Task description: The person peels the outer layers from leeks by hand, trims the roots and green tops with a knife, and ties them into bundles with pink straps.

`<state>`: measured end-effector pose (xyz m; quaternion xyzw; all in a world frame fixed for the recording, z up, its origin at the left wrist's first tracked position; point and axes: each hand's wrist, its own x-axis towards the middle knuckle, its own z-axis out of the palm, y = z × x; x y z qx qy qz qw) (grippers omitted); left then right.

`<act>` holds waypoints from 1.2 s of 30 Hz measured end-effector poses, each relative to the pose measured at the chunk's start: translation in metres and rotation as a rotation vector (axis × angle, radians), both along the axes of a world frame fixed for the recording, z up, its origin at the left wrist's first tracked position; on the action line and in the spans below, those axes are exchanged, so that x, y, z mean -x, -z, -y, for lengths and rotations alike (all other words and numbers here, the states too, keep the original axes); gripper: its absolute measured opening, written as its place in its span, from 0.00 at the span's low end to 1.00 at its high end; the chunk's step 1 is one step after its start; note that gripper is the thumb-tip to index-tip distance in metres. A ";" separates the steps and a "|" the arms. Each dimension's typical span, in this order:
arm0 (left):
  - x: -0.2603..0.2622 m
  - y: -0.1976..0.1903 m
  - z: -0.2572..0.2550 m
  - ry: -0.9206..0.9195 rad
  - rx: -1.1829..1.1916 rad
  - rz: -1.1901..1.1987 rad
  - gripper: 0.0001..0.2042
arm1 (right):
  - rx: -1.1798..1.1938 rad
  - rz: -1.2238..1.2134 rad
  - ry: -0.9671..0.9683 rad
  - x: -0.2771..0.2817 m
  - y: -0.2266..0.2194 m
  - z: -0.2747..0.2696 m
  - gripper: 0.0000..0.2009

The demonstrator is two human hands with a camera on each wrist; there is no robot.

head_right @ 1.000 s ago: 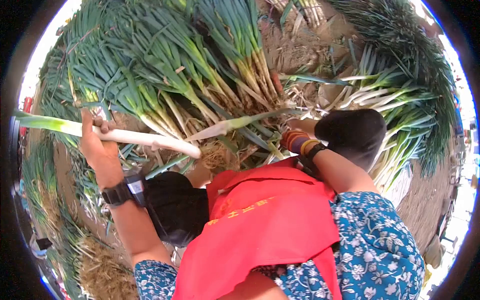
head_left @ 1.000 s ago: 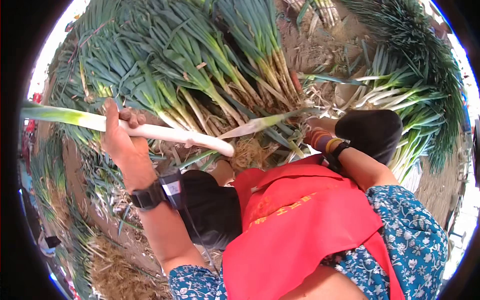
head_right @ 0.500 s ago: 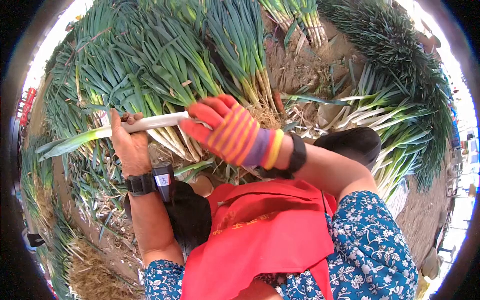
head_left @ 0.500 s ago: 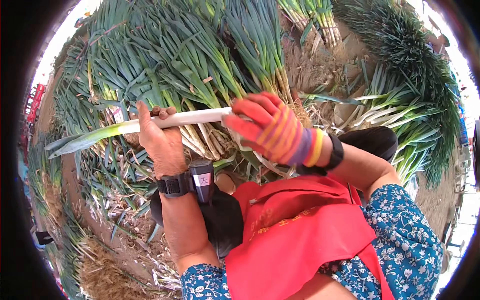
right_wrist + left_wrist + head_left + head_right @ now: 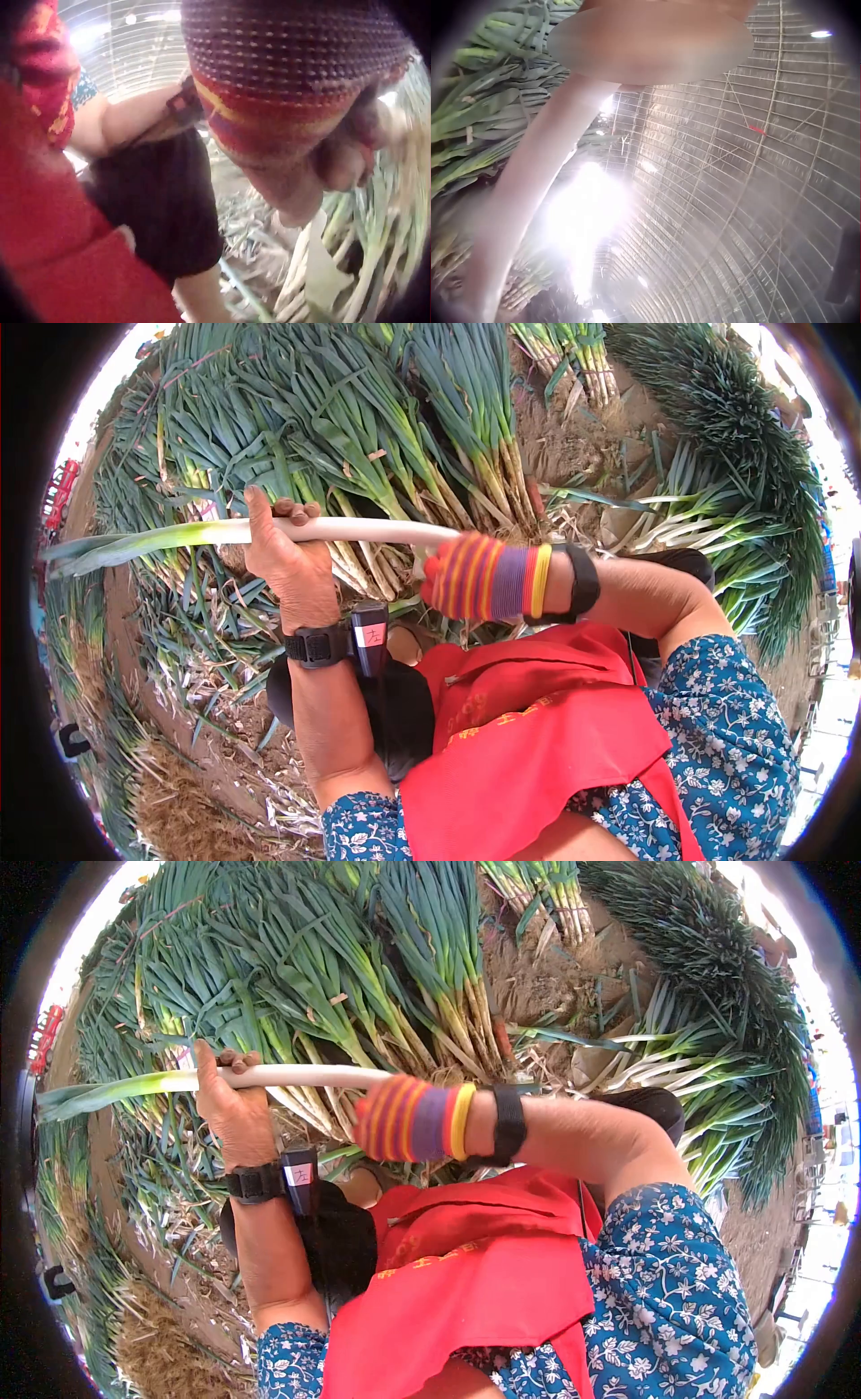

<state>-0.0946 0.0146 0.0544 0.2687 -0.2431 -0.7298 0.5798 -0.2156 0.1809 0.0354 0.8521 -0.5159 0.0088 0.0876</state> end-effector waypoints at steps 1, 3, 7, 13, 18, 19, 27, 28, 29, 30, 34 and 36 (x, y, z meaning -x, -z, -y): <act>0.000 -0.001 0.001 -0.026 0.008 0.011 0.12 | -0.146 0.082 0.066 0.000 0.025 -0.010 0.02; 0.000 -0.004 0.003 -0.048 0.024 0.015 0.12 | -0.466 0.257 0.123 0.017 0.100 -0.041 0.03; 0.002 -0.001 0.011 -0.142 0.012 0.046 0.12 | -0.702 0.059 0.242 0.051 0.191 -0.110 0.18; 0.023 0.009 0.005 -0.131 -0.018 0.093 0.09 | -0.270 0.229 0.920 0.103 0.092 -0.076 0.09; 0.041 0.010 -0.003 -0.131 -0.050 0.198 0.10 | 0.425 0.956 0.801 0.107 0.018 -0.077 0.13; 0.046 0.012 -0.004 -0.092 -0.067 0.177 0.11 | 0.450 0.777 0.559 0.101 0.005 -0.078 0.16; 0.064 0.001 -0.024 0.141 -0.018 0.111 0.10 | 0.104 0.883 0.507 0.065 0.031 -0.065 0.07; 0.065 -0.003 -0.027 0.165 0.002 0.117 0.10 | 0.098 0.910 0.508 0.063 0.032 -0.067 0.06; 0.065 -0.005 -0.028 0.191 0.022 0.120 0.10 | 0.092 0.934 0.511 0.061 0.033 -0.069 0.06; 0.066 -0.005 -0.029 0.190 0.013 0.124 0.10 | 0.115 0.896 0.535 0.057 0.031 -0.072 0.06; 0.067 -0.005 -0.028 0.256 0.081 0.126 0.11 | 0.036 1.018 0.568 0.048 0.044 -0.069 0.05; 0.068 -0.002 -0.029 0.273 0.091 0.115 0.11 | -0.009 1.049 0.567 0.048 0.048 -0.070 0.06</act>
